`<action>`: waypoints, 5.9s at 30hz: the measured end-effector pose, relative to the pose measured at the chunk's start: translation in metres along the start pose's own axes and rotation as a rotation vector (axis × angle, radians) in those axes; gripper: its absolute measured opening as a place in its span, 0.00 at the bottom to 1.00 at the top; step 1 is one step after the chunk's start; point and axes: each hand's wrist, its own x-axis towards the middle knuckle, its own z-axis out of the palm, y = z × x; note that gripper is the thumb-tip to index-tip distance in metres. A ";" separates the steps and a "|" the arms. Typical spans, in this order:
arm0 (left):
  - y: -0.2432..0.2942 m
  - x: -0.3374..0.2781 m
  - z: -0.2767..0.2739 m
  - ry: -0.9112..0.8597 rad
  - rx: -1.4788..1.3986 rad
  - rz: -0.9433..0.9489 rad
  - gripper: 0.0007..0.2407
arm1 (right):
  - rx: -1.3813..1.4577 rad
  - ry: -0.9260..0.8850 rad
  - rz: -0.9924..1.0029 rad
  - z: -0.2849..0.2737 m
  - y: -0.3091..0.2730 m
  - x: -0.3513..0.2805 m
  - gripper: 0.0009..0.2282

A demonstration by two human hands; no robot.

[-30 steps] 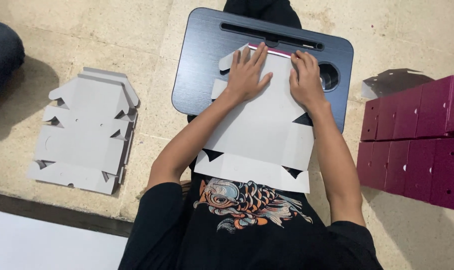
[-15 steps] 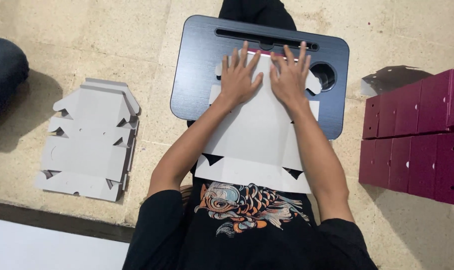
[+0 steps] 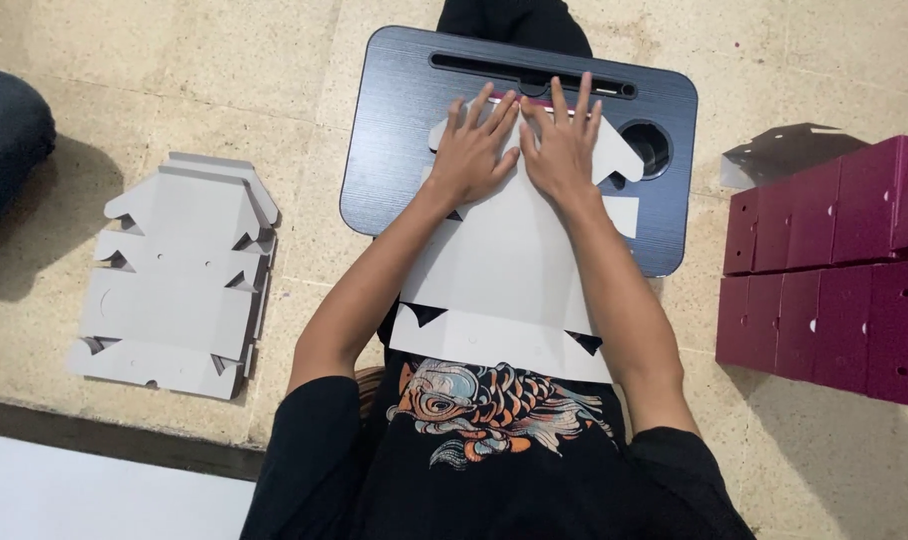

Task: Folding flat cardboard templates into small boxes on a lap desk while sitting on the floor.

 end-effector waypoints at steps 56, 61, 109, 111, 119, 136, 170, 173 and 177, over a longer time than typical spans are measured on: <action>-0.004 -0.017 -0.012 -0.105 -0.083 -0.334 0.30 | -0.038 -0.147 0.097 -0.014 -0.005 -0.001 0.21; -0.003 -0.019 -0.017 -0.132 -0.114 -0.346 0.30 | -0.102 -0.303 0.276 -0.059 0.025 -0.030 0.26; 0.033 0.047 0.021 -0.128 -0.265 0.142 0.21 | 0.208 0.040 0.017 -0.033 0.090 -0.063 0.10; 0.037 0.044 0.016 -0.125 -0.198 0.152 0.24 | 0.166 0.093 0.056 -0.032 0.090 -0.063 0.17; 0.045 0.034 -0.007 -0.230 -0.096 0.154 0.22 | 0.284 0.036 0.316 -0.049 0.069 -0.044 0.36; 0.033 0.036 -0.007 -0.348 -0.001 0.187 0.23 | 0.271 0.034 0.574 -0.011 0.113 0.001 0.40; 0.028 0.035 0.000 -0.151 -0.056 0.314 0.24 | 0.266 -0.104 0.499 -0.011 0.119 0.019 0.40; 0.028 0.035 0.000 -0.150 -0.035 0.308 0.23 | 0.268 -0.098 0.493 -0.011 0.118 0.018 0.38; 0.027 0.038 0.007 -0.138 0.001 0.307 0.24 | 0.279 -0.079 0.515 -0.012 0.115 0.019 0.38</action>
